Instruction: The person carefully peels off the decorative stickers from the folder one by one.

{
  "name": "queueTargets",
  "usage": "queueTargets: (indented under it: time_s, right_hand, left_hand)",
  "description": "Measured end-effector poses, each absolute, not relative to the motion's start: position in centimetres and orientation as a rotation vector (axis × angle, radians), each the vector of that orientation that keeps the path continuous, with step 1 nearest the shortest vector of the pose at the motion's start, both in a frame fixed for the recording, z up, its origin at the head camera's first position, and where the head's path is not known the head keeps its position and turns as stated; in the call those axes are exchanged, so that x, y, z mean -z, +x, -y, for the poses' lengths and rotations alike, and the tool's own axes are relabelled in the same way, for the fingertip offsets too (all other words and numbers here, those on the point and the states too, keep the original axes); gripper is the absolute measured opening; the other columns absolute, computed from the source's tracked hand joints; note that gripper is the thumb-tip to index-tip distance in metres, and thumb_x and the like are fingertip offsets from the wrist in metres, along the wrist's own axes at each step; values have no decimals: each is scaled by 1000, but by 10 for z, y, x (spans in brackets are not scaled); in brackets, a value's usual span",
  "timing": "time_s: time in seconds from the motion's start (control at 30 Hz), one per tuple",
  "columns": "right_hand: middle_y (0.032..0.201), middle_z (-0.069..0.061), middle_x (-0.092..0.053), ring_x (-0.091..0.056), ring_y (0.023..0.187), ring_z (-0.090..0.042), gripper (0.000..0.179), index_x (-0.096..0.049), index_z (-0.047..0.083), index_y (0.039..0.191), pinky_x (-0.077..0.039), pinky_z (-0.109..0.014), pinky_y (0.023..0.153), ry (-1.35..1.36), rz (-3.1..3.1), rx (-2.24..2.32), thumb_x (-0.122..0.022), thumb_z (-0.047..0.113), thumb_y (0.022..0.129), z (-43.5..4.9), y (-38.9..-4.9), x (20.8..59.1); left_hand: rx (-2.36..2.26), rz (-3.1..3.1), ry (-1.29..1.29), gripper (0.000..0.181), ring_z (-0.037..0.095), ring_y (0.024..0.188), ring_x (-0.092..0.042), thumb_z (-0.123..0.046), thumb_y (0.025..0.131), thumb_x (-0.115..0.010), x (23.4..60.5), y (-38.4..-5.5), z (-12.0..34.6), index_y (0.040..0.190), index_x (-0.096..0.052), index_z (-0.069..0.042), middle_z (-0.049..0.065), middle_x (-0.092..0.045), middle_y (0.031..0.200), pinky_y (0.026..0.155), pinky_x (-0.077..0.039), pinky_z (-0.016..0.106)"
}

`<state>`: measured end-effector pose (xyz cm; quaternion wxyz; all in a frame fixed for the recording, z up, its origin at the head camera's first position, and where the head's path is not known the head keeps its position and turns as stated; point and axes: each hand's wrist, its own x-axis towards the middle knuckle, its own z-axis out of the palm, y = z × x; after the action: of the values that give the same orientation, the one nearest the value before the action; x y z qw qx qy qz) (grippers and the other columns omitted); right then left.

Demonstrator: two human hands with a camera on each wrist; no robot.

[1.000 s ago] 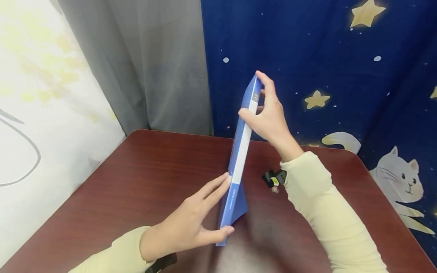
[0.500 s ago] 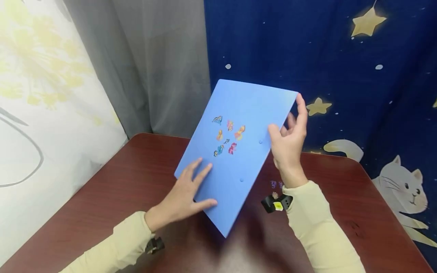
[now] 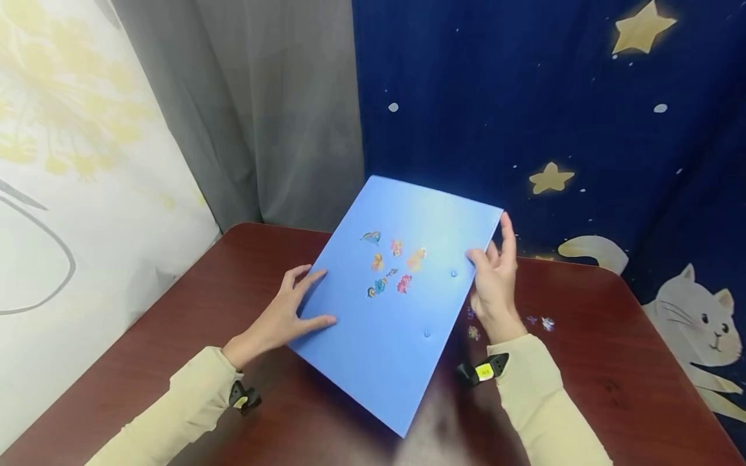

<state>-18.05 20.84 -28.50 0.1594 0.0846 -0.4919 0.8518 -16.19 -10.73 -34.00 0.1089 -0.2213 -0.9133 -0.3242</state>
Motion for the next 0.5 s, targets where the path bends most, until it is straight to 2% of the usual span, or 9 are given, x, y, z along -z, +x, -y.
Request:
queueTargets:
  time_s: [0.07,0.23,0.4,0.5]
  right_hand:
    - [139,-13,-27,-44,113,-19,76,-17,35,140,-49,-26,73,199,1470,-2483,-32,-15,85,-209,-185,298]
    - [139,-16,-22,-43,110,-16,79,-6,32,143,-47,-23,75,61,1753,-2494,-33,-14,85,-204,-194,325]
    - [137,-22,-21,-35,118,-29,79,6,26,143,-36,-39,93,-35,2161,-2365,-37,-9,87,-197,-199,349]
    - [136,-26,-19,-32,118,-37,81,8,21,143,-29,-49,95,-37,2350,-2253,-41,-10,86,-193,-205,361]
  left_hand:
    - [947,2701,-686,84,28,117,-35,-44,68,-73,341,-156,112,137,-35,-13,14,-19,138,89,-40,41]
    - [862,2805,-764,91,32,124,-24,-47,64,-75,344,-143,118,137,-35,-10,16,-12,143,90,-37,45]
    - [829,2975,-812,96,39,122,-25,-46,60,-78,353,-132,125,136,-35,-5,21,-8,143,87,-38,47]
    - [800,3046,-832,96,42,119,-28,-39,58,-81,361,-128,127,134,-37,0,26,-9,141,87,-38,47]
